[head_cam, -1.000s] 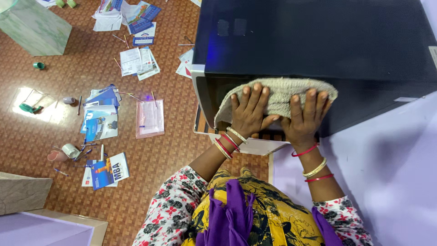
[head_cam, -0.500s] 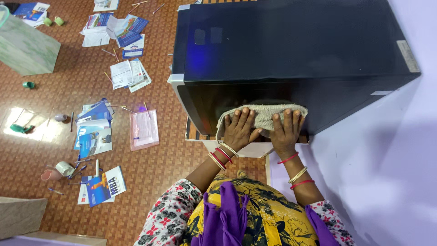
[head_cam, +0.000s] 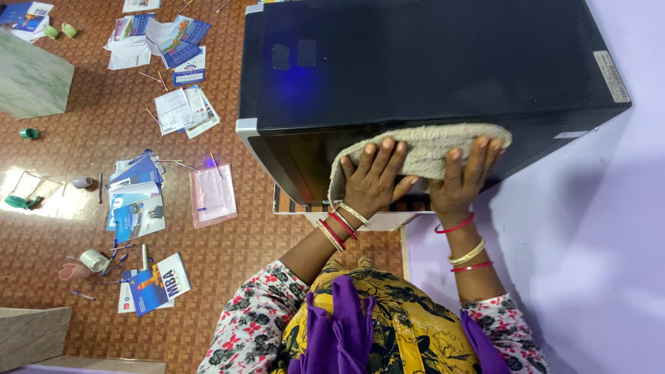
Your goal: The person wipes the top and sides of a computer tower with a cloth, moving the cloth across the surfaces and reaching around the unit.
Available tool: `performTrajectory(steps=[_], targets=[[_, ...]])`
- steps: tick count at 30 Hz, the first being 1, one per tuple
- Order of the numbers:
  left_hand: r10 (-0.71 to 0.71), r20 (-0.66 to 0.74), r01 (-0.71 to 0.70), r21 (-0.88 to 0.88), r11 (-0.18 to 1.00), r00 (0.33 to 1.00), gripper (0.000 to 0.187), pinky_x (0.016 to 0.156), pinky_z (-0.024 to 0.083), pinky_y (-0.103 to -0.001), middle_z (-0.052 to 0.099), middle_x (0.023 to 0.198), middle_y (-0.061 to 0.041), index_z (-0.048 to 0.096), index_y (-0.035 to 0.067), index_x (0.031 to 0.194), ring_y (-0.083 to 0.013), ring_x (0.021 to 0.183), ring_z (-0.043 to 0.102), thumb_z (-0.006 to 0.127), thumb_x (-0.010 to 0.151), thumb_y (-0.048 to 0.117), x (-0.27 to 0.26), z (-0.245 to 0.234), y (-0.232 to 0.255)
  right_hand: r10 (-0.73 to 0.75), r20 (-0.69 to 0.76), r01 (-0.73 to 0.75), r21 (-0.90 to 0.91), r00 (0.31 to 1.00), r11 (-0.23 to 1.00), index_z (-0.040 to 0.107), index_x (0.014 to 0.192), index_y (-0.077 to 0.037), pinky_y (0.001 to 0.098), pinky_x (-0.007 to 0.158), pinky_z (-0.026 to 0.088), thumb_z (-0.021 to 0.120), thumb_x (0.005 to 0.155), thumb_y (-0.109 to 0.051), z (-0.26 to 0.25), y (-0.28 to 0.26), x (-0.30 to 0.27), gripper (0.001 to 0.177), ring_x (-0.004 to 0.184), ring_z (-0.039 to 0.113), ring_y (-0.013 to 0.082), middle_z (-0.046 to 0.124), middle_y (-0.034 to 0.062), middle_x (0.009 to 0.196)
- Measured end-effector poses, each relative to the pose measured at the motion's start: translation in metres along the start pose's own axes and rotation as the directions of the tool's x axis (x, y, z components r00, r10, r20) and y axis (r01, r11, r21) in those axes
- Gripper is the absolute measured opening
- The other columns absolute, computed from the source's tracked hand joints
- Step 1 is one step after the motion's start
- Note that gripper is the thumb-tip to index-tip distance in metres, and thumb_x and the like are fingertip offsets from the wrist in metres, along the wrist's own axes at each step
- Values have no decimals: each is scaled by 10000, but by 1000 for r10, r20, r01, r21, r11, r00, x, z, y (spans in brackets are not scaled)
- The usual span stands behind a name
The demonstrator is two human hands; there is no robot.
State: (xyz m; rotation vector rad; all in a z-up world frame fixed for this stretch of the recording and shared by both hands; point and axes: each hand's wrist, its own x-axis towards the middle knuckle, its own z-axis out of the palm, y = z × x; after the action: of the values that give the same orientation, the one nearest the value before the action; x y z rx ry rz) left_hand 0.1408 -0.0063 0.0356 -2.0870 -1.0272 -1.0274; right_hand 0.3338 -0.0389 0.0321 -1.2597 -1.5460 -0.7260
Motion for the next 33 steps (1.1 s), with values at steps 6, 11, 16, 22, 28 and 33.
performTrajectory(steps=[6, 11, 16, 22, 28, 33], targets=[[61, 122, -63, 10, 998, 991, 766, 1268, -185, -571, 70, 1768, -71, 382, 183, 1654, -272, 1639, -80, 531, 1074, 661, -92, 42, 6, 56, 175, -60, 18, 983, 998, 187, 1684, -259, 670, 1316, 131, 542, 1134, -240, 28, 1, -109, 655, 1618, 66, 431, 115, 205, 1732], [53, 146, -49, -31, 998, 988, 778, 1260, -187, -584, 66, 1765, -80, 387, 167, 1654, -267, 1636, -89, 526, 1073, 665, -92, 44, 15, 72, 176, -82, 52, 982, 995, 230, 1675, -216, 672, 1306, 131, 551, 1082, -109, 26, 2, -115, 683, 1613, 71, 448, 122, 223, 1721], [47, 106, -43, -41, 998, 993, 767, 1239, -205, -599, 93, 1763, -96, 377, 164, 1654, -283, 1636, -78, 526, 1077, 646, -12, 14, 30, 98, 64, -101, 57, 993, 993, 223, 1679, -184, 666, 1335, 121, 455, 1128, -74, -3, 13, -35, 608, 1625, 81, 453, 129, 223, 1722], [46, 68, -39, -104, 994, 997, 743, 1235, -234, -599, 133, 1767, -101, 350, 146, 1686, -285, 1642, -70, 517, 1145, 626, 60, -9, 48, 71, -69, -70, 9, 995, 997, 203, 1674, -241, 598, 1317, 125, 406, 1147, -240, -38, 31, 42, 565, 1632, 100, 385, 133, 153, 1728], [161, 129, -154, -57, 986, 979, 699, 1262, -201, -570, 162, 1760, -69, 333, 187, 1690, -269, 1647, 6, 509, 1152, 597, 1, 18, 44, 152, -44, -153, -23, 987, 988, 157, 1682, -200, 625, 1359, 134, 429, 1190, -222, -1, 38, -37, 563, 1631, 102, 417, 128, 184, 1737], [271, 261, -269, -42, 962, 927, 681, 1259, -172, -569, 207, 1743, -35, 348, 211, 1662, -253, 1628, 58, 513, 1100, 559, -58, 43, 43, 239, 65, -243, 63, 969, 968, 151, 1680, -144, 646, 1325, 149, 407, 1078, -68, 18, 24, -116, 659, 1610, 106, 501, 103, 269, 1716]])
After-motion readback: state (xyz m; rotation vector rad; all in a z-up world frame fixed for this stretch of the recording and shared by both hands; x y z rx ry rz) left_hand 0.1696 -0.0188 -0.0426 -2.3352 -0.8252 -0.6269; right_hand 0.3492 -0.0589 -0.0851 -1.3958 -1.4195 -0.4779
